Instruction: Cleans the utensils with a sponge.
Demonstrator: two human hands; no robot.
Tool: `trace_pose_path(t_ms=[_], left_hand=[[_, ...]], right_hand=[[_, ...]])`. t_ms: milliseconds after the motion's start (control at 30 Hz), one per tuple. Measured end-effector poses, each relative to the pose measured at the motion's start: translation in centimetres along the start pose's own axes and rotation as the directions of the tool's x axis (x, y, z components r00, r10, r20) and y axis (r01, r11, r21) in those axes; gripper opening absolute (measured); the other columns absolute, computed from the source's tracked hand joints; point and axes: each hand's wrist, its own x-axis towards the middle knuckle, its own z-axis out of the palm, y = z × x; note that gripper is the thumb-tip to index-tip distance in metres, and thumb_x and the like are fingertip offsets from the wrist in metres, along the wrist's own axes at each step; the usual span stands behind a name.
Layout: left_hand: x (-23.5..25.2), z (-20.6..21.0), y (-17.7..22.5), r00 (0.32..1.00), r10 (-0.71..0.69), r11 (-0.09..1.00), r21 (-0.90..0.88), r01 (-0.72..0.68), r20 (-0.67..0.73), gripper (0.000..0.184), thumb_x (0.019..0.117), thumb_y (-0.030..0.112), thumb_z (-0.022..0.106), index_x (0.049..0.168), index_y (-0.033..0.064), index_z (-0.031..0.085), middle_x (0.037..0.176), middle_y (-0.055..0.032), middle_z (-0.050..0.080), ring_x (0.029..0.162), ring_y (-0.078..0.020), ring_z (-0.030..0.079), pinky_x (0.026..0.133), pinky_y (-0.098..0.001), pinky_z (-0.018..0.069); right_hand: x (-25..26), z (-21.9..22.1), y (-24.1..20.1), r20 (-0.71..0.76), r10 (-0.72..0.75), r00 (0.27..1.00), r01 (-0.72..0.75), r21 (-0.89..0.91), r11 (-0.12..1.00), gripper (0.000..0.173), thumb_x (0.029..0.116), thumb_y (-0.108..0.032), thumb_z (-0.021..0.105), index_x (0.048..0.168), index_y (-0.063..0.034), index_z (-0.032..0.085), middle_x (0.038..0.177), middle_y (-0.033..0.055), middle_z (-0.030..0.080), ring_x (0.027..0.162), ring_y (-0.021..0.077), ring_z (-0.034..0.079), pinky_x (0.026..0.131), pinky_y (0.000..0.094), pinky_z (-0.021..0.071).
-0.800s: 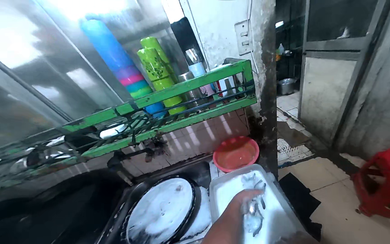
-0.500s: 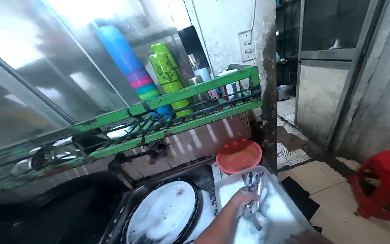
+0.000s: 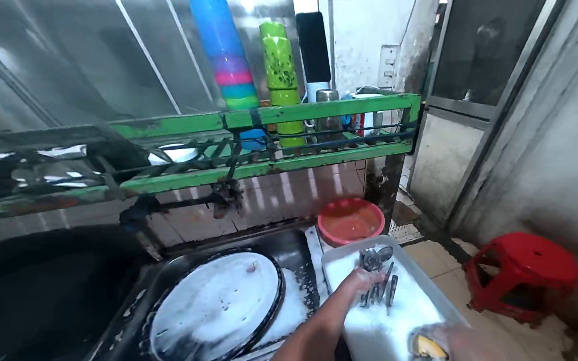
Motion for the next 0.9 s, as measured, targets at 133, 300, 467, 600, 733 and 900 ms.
trace_pose_path(t_ms=[133,300,467,600,733,900], left_hand=[[1.2,0.5,0.0,0.997,-0.051,0.999,0.003,0.051,0.061,0.033,0.1004,0.014,0.064,0.129,-0.0013,0.056,0.095,-0.0062,0.067,0.077,-0.0109,0.064,0.075,-0.0285,0.0552],[4.1,0.5,-1.0,0.978,-0.189,0.963,0.18,0.202,-0.088,0.039,0.106,0.022,0.054,0.136,-0.0035,0.054,0.114,-0.0178,0.068,0.096,-0.0247,0.069,0.088,-0.0414,0.056],[4.4,1.3,-1.0,0.953,-0.301,0.767,0.585,0.266,-0.039,0.046,0.1012,0.027,0.061,0.137,-0.0012,0.059,0.144,-0.0228,0.055,0.137,-0.034,0.05,0.113,-0.054,0.0391],[4.4,2.3,-1.3,0.972,-0.228,0.938,0.256,0.235,-0.055,0.047,0.0978,0.013,0.066,0.139,-0.0043,0.053,0.137,-0.025,0.057,0.125,-0.0346,0.057,0.104,-0.0525,0.0463],[3.7,1.3,-0.3,1.0,-0.011,0.987,-0.158,0.01,-0.005,0.037,0.0966,0.004,0.066,0.131,-0.004,0.054,0.099,-0.0142,0.071,0.082,-0.0206,0.07,0.076,-0.0369,0.0592],[0.6,0.8,0.4,0.97,0.242,0.97,0.003,-0.242,-0.021,0.034,0.093,0.003,0.069,0.125,-0.0068,0.06,0.107,-0.013,0.071,0.097,-0.0152,0.068,0.093,-0.0319,0.0551]], right_hand=[[-1.8,1.5,-1.3,-0.127,0.127,0.984,-0.112,0.113,0.987,0.051,0.0922,-0.03,0.071,0.139,-0.0117,0.064,0.132,0.0175,0.068,0.123,0.0398,0.063,0.104,0.0649,0.0463],[-1.3,1.9,-1.7,-0.071,0.291,0.954,-0.278,0.146,0.949,0.052,0.0958,-0.034,0.067,0.144,-0.0148,0.061,0.138,0.0156,0.065,0.129,0.0386,0.059,0.108,0.0643,0.0427],[-1.3,2.2,-1.8,-0.049,0.318,0.947,-0.308,0.149,0.94,0.05,0.0966,-0.036,0.064,0.143,-0.0196,0.061,0.136,0.0142,0.066,0.128,0.038,0.06,0.106,0.0647,0.0439],[-1.4,2.3,-1.6,-0.028,0.353,0.935,-0.343,0.174,0.923,0.049,0.0949,-0.041,0.065,0.14,-0.0227,0.063,0.133,0.0142,0.067,0.125,0.0388,0.061,0.102,0.0656,0.0459],[-1.1,1.9,-1.9,0.025,0.375,0.927,-0.375,0.137,0.917,0.049,0.097,-0.043,0.063,0.141,-0.0223,0.061,0.133,0.0143,0.067,0.124,0.0386,0.062,0.102,0.0649,0.0462],[-0.4,1.9,-2.0,0.096,0.395,0.914,-0.404,0.101,0.909,0.048,0.0957,-0.039,0.065,0.14,-0.022,0.061,0.132,0.0151,0.067,0.123,0.0399,0.062,0.098,0.0668,0.0473]])
